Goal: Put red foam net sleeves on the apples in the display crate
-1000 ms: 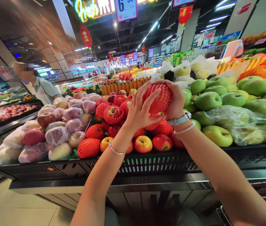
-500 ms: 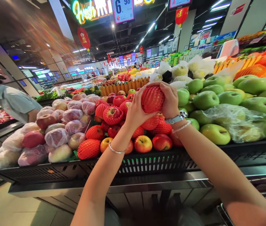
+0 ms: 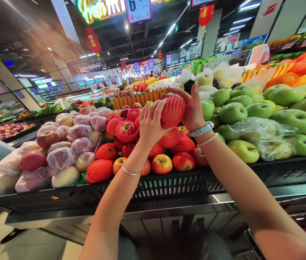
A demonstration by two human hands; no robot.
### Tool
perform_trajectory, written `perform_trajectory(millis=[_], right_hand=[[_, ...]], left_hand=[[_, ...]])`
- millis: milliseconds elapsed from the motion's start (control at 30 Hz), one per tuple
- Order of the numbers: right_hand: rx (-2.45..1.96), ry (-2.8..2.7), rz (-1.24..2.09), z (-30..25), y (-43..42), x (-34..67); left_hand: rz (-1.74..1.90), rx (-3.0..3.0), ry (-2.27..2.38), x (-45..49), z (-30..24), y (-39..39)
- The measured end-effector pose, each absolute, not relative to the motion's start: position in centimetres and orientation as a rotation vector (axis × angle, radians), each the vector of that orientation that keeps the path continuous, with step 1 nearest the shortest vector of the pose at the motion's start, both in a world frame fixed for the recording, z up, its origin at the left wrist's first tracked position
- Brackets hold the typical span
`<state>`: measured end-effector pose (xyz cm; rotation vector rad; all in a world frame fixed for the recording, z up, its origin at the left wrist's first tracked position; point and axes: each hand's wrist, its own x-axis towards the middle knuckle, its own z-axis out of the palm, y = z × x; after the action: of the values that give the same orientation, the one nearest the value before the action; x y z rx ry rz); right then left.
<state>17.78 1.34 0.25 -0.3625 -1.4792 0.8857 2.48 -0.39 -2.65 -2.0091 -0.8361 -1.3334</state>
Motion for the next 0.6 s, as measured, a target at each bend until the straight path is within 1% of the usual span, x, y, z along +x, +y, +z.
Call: perform_trajectory(millis=[233, 467, 600], right_hand=[[-0.448, -1.481, 0.681, -0.11, 0.80, 16.80], [-0.524, -1.274, 0.386, -0.28, 0.98, 17.21], [-0.492, -1.296, 0.346, -0.24, 0.58, 17.15]], left_hand=[[-1.272, -2.114, -0.834, 2.48, -2.61, -0.33], [-1.361, -2.311, -0.644, 3.21, -2.83, -0.13], [-1.413, -2.381, -0.662, 3.11, -2.52, -0.58]])
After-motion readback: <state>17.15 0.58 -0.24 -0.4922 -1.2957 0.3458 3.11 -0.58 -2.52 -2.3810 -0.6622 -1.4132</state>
